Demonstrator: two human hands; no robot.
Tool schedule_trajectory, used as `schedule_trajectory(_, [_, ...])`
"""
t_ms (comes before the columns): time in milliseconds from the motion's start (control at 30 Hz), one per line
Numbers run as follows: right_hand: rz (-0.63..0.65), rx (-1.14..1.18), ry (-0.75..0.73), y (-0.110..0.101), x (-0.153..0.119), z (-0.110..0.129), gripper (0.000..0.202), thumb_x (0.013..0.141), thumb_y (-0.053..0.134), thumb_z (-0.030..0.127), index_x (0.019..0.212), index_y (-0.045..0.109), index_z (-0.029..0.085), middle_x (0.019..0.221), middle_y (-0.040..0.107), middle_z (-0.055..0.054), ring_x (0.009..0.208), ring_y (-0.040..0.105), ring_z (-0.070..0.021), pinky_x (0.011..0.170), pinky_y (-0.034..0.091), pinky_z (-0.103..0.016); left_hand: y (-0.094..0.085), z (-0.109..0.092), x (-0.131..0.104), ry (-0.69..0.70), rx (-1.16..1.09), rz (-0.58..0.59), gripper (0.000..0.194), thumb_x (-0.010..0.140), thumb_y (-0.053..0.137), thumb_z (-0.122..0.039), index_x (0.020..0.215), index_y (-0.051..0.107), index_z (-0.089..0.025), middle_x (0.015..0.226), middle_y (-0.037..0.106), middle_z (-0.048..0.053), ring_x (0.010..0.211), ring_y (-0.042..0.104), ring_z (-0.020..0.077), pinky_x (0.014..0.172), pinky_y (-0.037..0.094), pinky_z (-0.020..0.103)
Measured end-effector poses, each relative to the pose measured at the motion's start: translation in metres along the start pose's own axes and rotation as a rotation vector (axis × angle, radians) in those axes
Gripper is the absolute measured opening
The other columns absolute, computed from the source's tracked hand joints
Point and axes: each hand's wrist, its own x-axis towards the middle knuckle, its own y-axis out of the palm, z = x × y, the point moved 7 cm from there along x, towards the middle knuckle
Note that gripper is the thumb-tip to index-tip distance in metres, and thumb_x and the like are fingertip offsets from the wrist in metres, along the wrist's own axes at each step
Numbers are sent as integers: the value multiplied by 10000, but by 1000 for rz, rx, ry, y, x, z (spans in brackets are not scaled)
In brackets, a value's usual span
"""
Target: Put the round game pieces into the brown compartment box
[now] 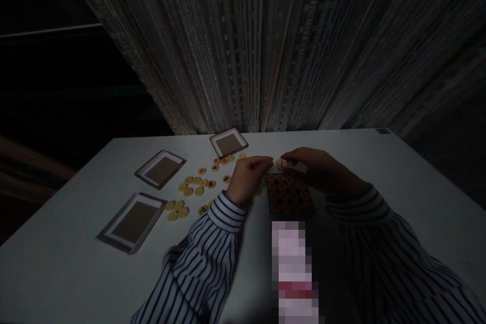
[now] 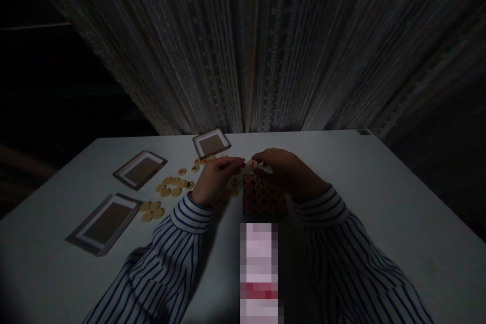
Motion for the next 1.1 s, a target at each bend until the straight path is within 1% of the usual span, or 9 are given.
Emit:
schedule_trajectory(133, [24,-28,40,0,-2,-11,230,840,520,311,986,621,165,848,678,-68,736,612,-159,670,470,-288,-1,0,1,36,80,-3,176,713,630,-237,825,711,-129,799,710,56,754,623,165,722,472,277])
schedule_trajectory(300, [66,-50,73,2,-3,-17,226,835,518,295,979,628,159,836,688,-56,723,620,-150,659,467,-271,0,1,1,95,221,25,213,748,591,-258,877,692,-121,803,707,53,728,622,153,655,469,247])
schedule_trajectory(433, [106,-76,95,5,-4,-20,238,834,509,301,980,632,160,832,690,-54,725,620,-150,653,456,-259,1,4,0,83,356,40,249,777,556,-268,940,673,-120,797,706,57,698,626,147,615,469,235])
schedule_trajectory(633, [211,-91,181,12,-7,-29,237,835,493,316,949,641,170,822,687,-52,716,609,-148,638,429,-247,1,-4,-2,153,605,10,234,791,545,-243,963,669,-144,917,704,77,860,635,182,779,475,287])
schedule_trajectory(767, [302,-110,228,21,-10,-36,240,827,492,329,932,640,172,819,679,-57,709,595,-156,622,408,-256,0,-4,-2,154,684,18,251,804,532,-259,988,661,-147,941,701,77,883,632,194,798,478,310])
schedule_trajectory(933, [375,-124,267,30,-14,-44,223,812,490,312,901,640,175,840,674,-67,711,586,-162,616,398,-264,2,-5,-3,167,766,29,252,814,523,-272,999,655,-164,956,697,62,899,627,188,824,476,313])
schedule_trajectory(1100, [443,-120,268,38,-17,-48,226,795,491,260,945,639,179,914,678,-73,795,603,-182,656,410,-270,3,-3,-4,154,820,38,272,816,527,-291,1021,646,-159,968,690,68,906,620,192,837,471,329])
